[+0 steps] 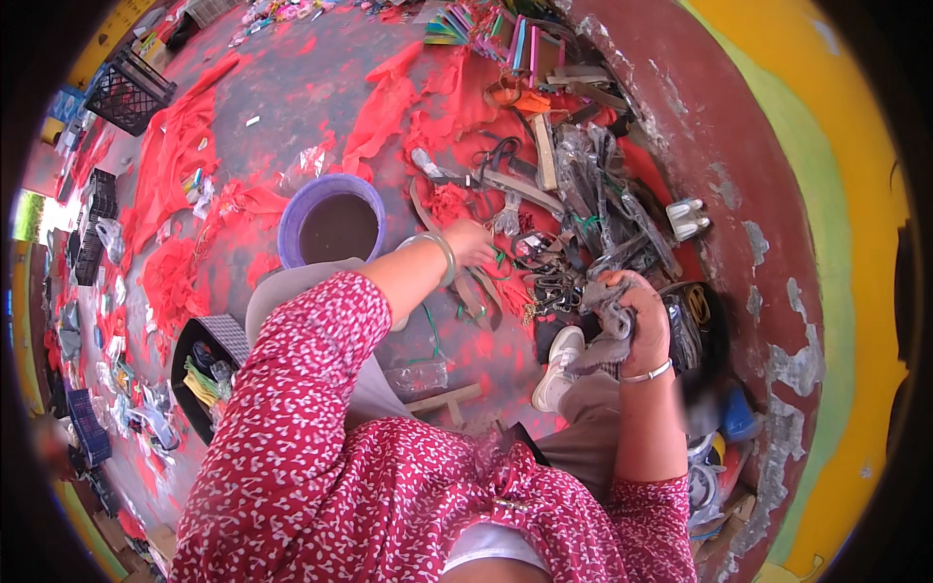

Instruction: The person wipes a black strap and an orange strap with a cloth by hand before placing them into a bag.

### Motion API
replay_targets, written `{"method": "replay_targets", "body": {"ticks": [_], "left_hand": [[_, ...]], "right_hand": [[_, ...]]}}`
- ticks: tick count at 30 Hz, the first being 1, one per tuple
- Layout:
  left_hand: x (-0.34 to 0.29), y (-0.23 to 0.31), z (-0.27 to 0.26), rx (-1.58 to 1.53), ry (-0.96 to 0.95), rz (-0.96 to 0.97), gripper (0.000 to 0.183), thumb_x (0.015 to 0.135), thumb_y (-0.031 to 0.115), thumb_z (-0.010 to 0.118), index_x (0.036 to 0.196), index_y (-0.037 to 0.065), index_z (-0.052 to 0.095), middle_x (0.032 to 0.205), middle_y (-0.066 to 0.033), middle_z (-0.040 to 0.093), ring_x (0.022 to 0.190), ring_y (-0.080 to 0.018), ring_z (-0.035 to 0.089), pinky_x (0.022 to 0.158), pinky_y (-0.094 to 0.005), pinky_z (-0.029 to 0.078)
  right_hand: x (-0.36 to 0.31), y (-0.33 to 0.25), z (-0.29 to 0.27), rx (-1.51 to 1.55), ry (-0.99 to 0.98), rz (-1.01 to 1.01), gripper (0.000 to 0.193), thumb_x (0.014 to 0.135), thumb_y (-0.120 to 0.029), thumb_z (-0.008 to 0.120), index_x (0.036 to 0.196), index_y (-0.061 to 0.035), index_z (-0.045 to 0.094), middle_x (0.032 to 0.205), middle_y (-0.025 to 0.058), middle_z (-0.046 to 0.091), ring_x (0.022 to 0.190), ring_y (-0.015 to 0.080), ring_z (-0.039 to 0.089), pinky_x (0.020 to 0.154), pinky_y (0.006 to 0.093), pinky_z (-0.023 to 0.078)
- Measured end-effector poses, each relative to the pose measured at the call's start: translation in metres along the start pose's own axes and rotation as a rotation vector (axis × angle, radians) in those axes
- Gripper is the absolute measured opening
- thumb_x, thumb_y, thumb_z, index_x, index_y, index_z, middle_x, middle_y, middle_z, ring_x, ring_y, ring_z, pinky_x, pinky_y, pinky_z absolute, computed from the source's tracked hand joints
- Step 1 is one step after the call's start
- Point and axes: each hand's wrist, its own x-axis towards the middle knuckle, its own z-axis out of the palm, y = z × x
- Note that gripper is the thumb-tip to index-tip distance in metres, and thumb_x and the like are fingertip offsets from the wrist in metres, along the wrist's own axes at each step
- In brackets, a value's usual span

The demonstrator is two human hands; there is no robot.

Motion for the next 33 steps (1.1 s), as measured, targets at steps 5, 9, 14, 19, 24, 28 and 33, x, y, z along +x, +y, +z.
{"method": "replay_targets", "body": {"ticks": [5, 9, 14, 19, 24, 28, 33], "left_hand": [[0.1, -0.047, -0.05, 0.061, 0.288, -0.104, 0.022, 0.087, 0.03, 0.049, 0.09, 0.009, 0.056, 0.087, -0.0075, 0.062, 0.071, -0.017, 0.06, 0.06, -0.0298, 0.046], [0.15, -0.063, -0.051, 0.125, 0.314, -0.041, 0.027, 0.088, 0.032, 0.047, 0.087, 0.007, 0.058, 0.08, -0.0084, 0.061, 0.069, -0.0191, 0.058, 0.061, -0.0321, 0.046], [0.208, -0.051, -0.024, 0.262, 0.58, 0.236, 0.031, 0.084, 0.027, 0.047, 0.092, 0.001, 0.061, 0.091, -0.0215, 0.061, 0.087, -0.0328, 0.059, 0.081, -0.0408, 0.045], [0.241, -0.019, -0.065, 0.77, 0.965, 0.196, 0.036, 0.078, 0.019, 0.054, 0.11, 0.003, 0.054, 0.122, -0.0147, 0.049, 0.119, -0.0333, 0.039, 0.094, -0.0408, 0.039], [0.234, -0.016, -0.131, 1.247, 0.777, 0.079, 0.047, 0.079, 0.019, 0.052, 0.122, 0.003, 0.044, 0.123, -0.0155, 0.049, 0.121, -0.0286, 0.039, 0.1, -0.0391, 0.03], [0.201, 0.018, -0.131, 1.298, 0.417, -0.232, 0.048, 0.079, 0.02, 0.051, 0.123, 0.001, 0.048, 0.127, -0.0179, 0.047, 0.119, -0.0319, 0.042, 0.096, -0.0405, 0.036], [0.159, 0.044, -0.104, 1.379, 0.225, -0.225, 0.039, 0.073, 0.018, 0.061, 0.107, 0.0, 0.06, 0.098, -0.0162, 0.064, 0.09, -0.0261, 0.062, 0.076, -0.0351, 0.049]], "right_hand": [[0.01, -0.009, 0.009, 0.062, -0.166, 0.057, 0.019, 0.069, -0.013, 0.044, 0.073, 0.0032, 0.053, 0.067, 0.0129, 0.054, 0.056, 0.0187, 0.051, 0.052, 0.028, 0.043], [0.01, -0.022, 0.008, -0.036, -0.14, -0.018, 0.035, 0.084, -0.028, 0.048, 0.066, 0.0015, 0.05, 0.06, 0.0099, 0.051, 0.054, 0.0165, 0.049, 0.051, 0.0267, 0.041], [0.017, -0.028, 0.0, -0.034, 0.077, 0.093, 0.031, 0.086, -0.023, 0.048, 0.066, 0.0013, 0.049, 0.063, 0.0131, 0.053, 0.055, 0.0187, 0.051, 0.053, 0.0283, 0.042], [0.028, -0.031, -0.005, -0.092, 0.205, 0.116, 0.033, 0.085, -0.026, 0.049, 0.068, 0.0022, 0.05, 0.065, 0.0155, 0.053, 0.057, 0.0209, 0.051, 0.056, 0.0297, 0.042], [0.035, -0.03, -0.01, -0.074, 0.257, 0.158, 0.033, 0.085, -0.027, 0.049, 0.07, 0.0025, 0.05, 0.065, 0.0158, 0.053, 0.058, 0.0213, 0.051, 0.058, 0.0306, 0.042], [0.035, -0.028, -0.009, -0.073, 0.248, 0.181, 0.032, 0.085, -0.026, 0.049, 0.07, 0.0022, 0.05, 0.066, 0.0153, 0.053, 0.06, 0.0217, 0.052, 0.058, 0.0308, 0.042], [0.02, -0.027, -0.009, -0.079, 0.216, 0.16, 0.031, 0.086, -0.026, 0.048, 0.072, 0.0021, 0.053, 0.069, 0.0143, 0.056, 0.062, 0.0195, 0.053, 0.06, 0.0288, 0.043]]}}
